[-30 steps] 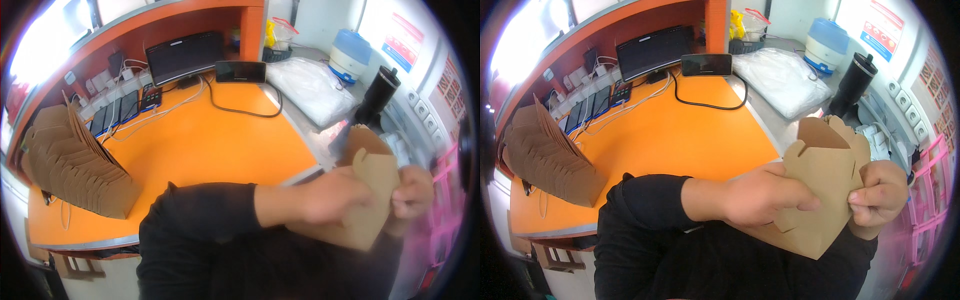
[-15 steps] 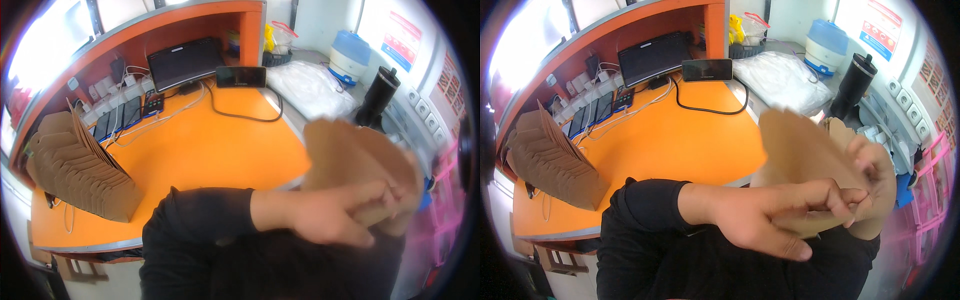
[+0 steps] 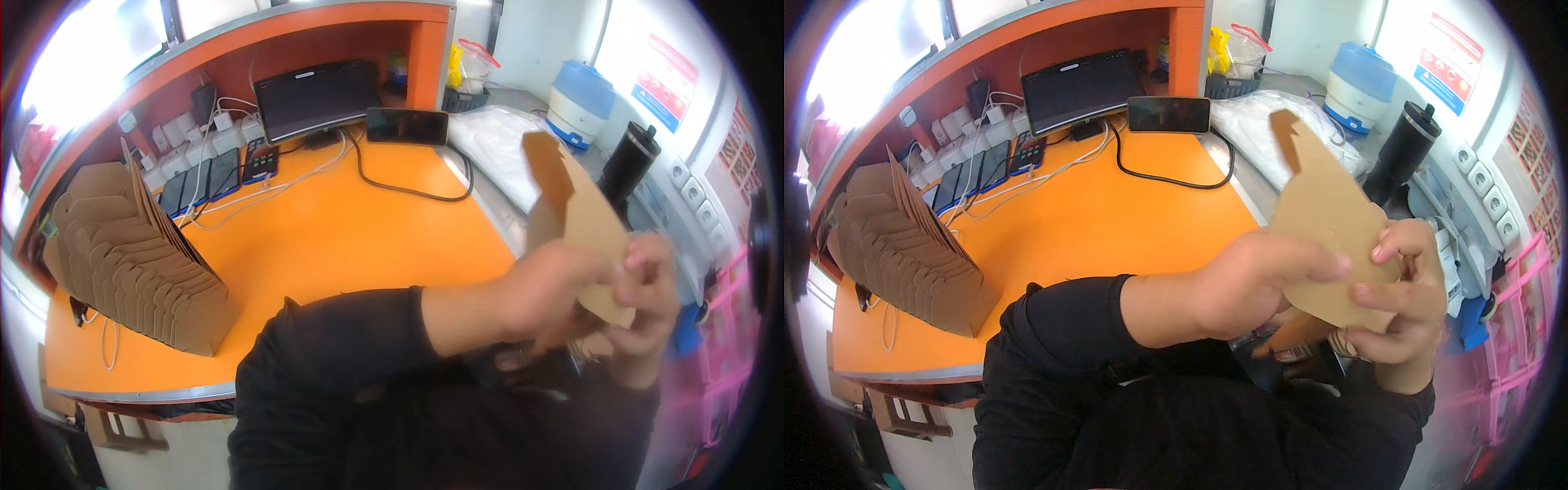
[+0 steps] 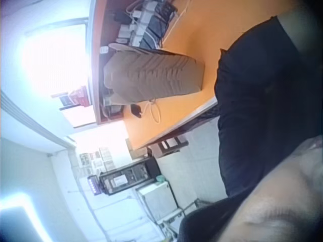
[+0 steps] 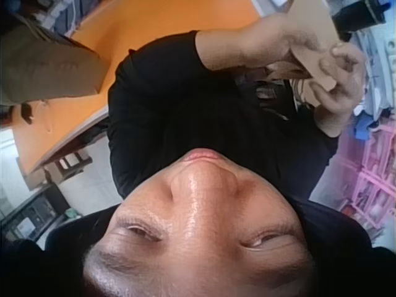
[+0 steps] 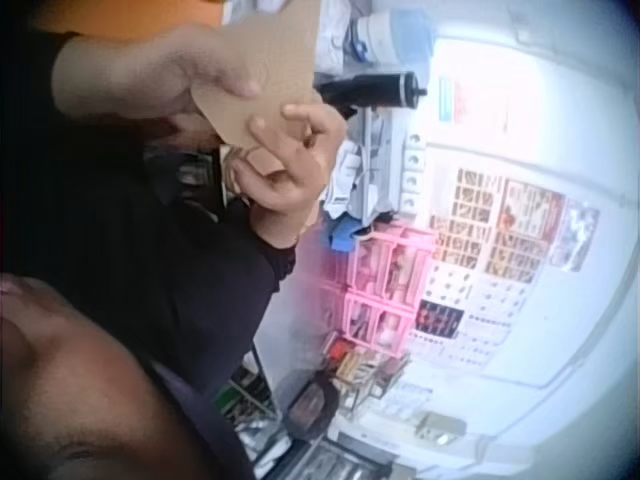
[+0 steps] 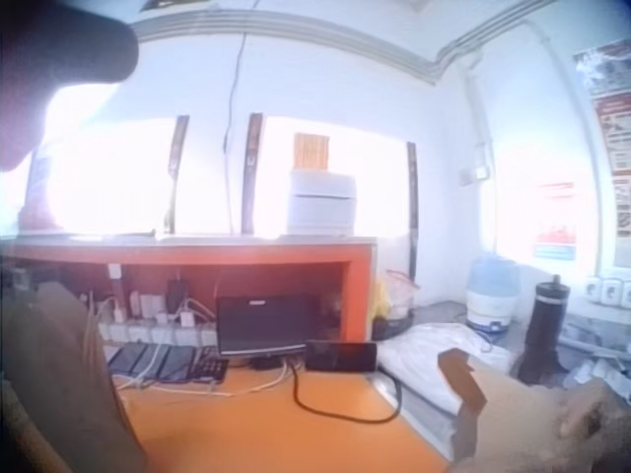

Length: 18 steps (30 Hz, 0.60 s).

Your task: The person folds several cardboard food containers by hand on a counter and then places them on top of a heated display case.

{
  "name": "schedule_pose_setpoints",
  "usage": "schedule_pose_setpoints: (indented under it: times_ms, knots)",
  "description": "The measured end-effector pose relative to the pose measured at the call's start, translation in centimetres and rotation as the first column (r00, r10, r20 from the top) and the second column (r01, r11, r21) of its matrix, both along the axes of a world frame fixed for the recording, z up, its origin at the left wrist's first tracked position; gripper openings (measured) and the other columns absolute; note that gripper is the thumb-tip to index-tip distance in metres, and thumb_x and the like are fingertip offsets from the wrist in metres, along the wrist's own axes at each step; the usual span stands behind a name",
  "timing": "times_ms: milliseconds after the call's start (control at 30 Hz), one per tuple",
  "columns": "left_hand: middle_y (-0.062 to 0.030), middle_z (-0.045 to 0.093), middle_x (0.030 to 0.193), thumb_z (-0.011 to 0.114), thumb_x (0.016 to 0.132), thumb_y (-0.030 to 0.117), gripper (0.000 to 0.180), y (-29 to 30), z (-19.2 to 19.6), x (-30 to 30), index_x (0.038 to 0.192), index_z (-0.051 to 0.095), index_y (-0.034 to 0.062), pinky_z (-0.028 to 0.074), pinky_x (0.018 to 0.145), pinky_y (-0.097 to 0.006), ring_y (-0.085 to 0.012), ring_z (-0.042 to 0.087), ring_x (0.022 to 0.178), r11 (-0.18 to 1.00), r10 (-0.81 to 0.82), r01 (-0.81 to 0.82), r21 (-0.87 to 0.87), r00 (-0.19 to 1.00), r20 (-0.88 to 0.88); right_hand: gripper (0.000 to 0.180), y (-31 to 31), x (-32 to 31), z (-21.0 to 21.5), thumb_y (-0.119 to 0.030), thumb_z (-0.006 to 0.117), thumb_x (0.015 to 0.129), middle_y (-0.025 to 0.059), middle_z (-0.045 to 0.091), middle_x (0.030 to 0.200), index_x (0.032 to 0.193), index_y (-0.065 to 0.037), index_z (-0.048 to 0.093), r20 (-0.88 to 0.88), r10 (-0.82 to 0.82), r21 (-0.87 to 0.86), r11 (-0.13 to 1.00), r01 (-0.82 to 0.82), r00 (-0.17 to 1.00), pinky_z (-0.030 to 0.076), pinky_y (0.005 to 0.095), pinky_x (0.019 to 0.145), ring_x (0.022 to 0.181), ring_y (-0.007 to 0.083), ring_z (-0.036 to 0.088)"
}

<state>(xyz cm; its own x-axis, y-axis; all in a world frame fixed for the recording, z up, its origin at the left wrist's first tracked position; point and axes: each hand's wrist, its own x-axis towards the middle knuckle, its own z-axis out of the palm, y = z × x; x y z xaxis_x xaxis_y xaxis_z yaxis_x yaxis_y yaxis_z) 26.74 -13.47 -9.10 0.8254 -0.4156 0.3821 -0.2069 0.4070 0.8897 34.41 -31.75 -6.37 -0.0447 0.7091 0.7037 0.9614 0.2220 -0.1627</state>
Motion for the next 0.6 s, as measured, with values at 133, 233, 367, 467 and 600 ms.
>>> schedule_pose_setpoints:
  times_ms: [133,233,367,467,600]
  knots:
    - [-0.0110,0.052,0.091,0.050,0.080,0.022,0.035,-1.0,-0.7,-0.4,0.107,0.044,0.0001,0.043,0.066,-0.028,-0.0206,0.053,0.080,0.958,-0.125,0.112,0.264,0.992,0.032,0.050,-0.5,1.1,-1.6,-0.037,0.057,0.074,0.0118,0.046,0.100,0.107,-0.001,0.053,-0.506,0.115,0.215,0.977,-0.004,0.855,0.035,0.0398,0.086,0.097,0.0264,0.045]
    - [-0.0113,0.051,0.083,0.049,0.077,0.019,0.037,-0.5,-0.1,-0.9,0.108,0.040,0.0004,0.042,0.052,-0.028,-0.0199,0.053,0.064,0.914,-0.339,0.381,0.140,0.906,-0.252,0.053,3.9,-0.4,-1.6,-0.042,0.052,0.077,0.0141,0.048,0.101,0.105,0.003,0.050,-0.729,0.106,0.195,0.979,0.056,0.676,0.034,0.0416,0.089,0.098,0.0250,0.047]
    - [-0.0109,0.048,0.082,0.046,0.077,0.016,0.038,-0.8,-0.1,-0.9,0.110,0.036,0.0023,0.039,0.041,-0.028,-0.0153,0.051,0.056,0.866,-0.474,0.499,0.040,0.844,-0.250,0.044,3.9,-0.5,-2.6,-0.039,0.053,0.079,0.0138,0.052,0.092,0.098,0.000,0.051,-0.813,0.327,0.292,0.945,-0.147,0.482,0.035,0.0446,0.090,0.090,0.0247,0.051]
    - [-0.0095,0.050,0.084,0.050,0.077,0.016,0.035,-1.6,-0.7,-1.6,0.107,0.039,0.0012,0.043,0.051,-0.028,-0.0170,0.053,0.065,0.886,-0.456,0.435,-0.161,0.881,-0.126,0.037,3.3,-0.3,-3.3,-0.036,0.053,0.081,0.0136,0.054,0.086,0.093,-0.001,0.051,-0.814,0.412,0.351,0.911,-0.217,0.410,0.036,0.0469,0.091,0.084,0.0245,0.054]
    - [-0.0100,0.051,0.091,0.056,0.078,0.018,0.041,-1.2,-2.3,-0.2,0.111,0.040,0.0001,0.045,0.067,-0.032,-0.0192,0.053,0.082,0.781,-0.297,-0.201,0.592,0.714,0.634,0.030,1.4,0.9,-3.1,-0.033,0.053,0.083,0.0133,0.058,0.077,0.086,-0.003,0.052,-0.750,0.446,0.386,0.895,-0.224,0.488,0.036,0.0499,0.092,0.077,0.0242,0.058]
